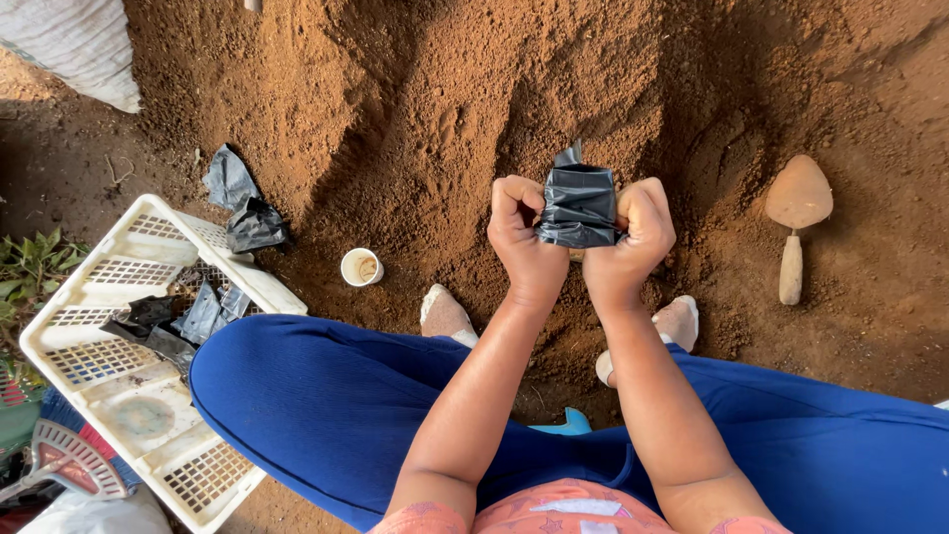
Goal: The person scoops soil with a trowel, levels the pile, then opens a black plastic nursery bag and fills it with soil. They add seeds from a small cup into the bag and continue filling it with soil.
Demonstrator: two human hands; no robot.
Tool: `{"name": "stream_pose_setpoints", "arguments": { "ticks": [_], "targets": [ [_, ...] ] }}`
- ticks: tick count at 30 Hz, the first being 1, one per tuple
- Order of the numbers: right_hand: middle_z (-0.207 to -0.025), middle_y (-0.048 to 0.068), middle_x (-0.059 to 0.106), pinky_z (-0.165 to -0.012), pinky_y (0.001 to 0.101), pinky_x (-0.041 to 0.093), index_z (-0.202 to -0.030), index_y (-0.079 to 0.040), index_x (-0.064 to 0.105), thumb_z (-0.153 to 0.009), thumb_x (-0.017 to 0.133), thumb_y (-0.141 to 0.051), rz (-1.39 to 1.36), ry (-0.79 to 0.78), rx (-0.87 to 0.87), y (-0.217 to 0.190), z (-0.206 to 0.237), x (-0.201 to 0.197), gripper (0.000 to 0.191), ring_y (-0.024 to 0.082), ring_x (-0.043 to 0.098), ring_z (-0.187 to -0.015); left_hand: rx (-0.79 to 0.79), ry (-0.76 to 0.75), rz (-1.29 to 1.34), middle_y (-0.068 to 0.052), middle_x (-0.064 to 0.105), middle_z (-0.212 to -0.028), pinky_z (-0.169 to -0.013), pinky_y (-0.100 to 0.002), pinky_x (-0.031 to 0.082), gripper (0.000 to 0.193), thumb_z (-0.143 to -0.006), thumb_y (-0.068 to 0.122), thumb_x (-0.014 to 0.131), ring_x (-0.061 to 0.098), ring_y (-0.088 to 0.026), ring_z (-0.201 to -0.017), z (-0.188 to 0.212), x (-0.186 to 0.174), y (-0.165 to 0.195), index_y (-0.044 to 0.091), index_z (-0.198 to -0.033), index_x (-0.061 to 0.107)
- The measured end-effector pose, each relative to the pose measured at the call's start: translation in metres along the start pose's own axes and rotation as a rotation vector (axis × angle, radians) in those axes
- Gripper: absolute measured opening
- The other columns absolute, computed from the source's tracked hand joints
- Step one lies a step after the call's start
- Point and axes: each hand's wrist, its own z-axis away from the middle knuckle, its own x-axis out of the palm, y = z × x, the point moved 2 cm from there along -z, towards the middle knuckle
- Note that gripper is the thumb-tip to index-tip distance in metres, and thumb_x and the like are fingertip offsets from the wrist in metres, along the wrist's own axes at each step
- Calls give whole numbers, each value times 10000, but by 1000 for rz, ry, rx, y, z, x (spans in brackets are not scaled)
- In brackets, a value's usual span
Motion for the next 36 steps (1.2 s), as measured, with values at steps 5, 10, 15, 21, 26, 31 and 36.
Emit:
{"name": "stream_pose_setpoints", "arguments": {
  "ticks": [5, 10, 15, 21, 26, 31, 36],
  "targets": [
    [-782, 26, 365, -601, 299, 257, -768, -20, 362, -891, 694, 89, 11, -14, 16, -3, 2, 0, 371, 111, 352, -678, -88, 42, 146, 16, 493, -962, -835, -204, 439, 309, -914, -120, 623, 464, -67, -872, 3, 1, -9, 115, -987, 437],
    [-772, 20, 393, -599, 297, 271, -752, -35, 370, -883, 698, 70, 8, -3, 28, 2, 1, 3, 368, 113, 371, -677, -138, 41, 146, 29, 482, -940, -782, -214, 436, 309, -904, -106, 626, 451, -71, -838, 8, 3, -16, 122, -988, 435],
    [-919, 103, 488, -658, 333, 390, -915, -31, 502, -812, 787, -13, 257, -12, -99, -5, -7, 6, 303, 236, 498, -783, 98, -161, -588, -30, 551, -896, -690, -232, 491, 341, -765, -78, 739, 576, -133, -750, -14, -14, -11, 107, -959, 528],
    [-1008, 59, 606, -807, 407, 486, -1060, -72, 618, -801, 762, 22, 359, -192, -127, 17, 18, 9, 312, 248, 619, -926, 357, -197, -813, -67, 606, -1119, -938, -399, 460, 440, -732, -55, 729, 607, -292, -1075, -22, -11, 6, 142, -1105, 604],
    [-1060, 48, 631, -785, 333, 445, -1135, -52, 573, -983, 682, -21, -592, -46, 691, 80, 37, 20, 190, 165, 561, -890, 324, -141, -692, -129, 539, -1189, -988, -456, 412, 565, -713, 5, 751, 545, -344, -1126, -10, 1, 7, 92, -1223, 525],
    [-1180, 48, 582, -969, 306, 475, -1248, -20, 487, -960, 723, 11, -258, -80, 329, 63, 29, 14, 373, 151, 575, -1102, 93, -200, -644, -67, 590, -1109, -887, -408, 457, 487, -756, -15, 763, 598, -271, -999, -12, -3, -11, 107, -1175, 546],
    [-1076, 84, 591, -844, 327, 503, -1141, -31, 549, -923, 796, -12, 146, -56, -25, 23, 7, 4, 330, 171, 586, -957, 141, -143, -691, -72, 605, -992, -765, -408, 462, 457, -733, -37, 780, 591, -285, -860, -9, -9, -17, 104, -1088, 529]
  ]
}}
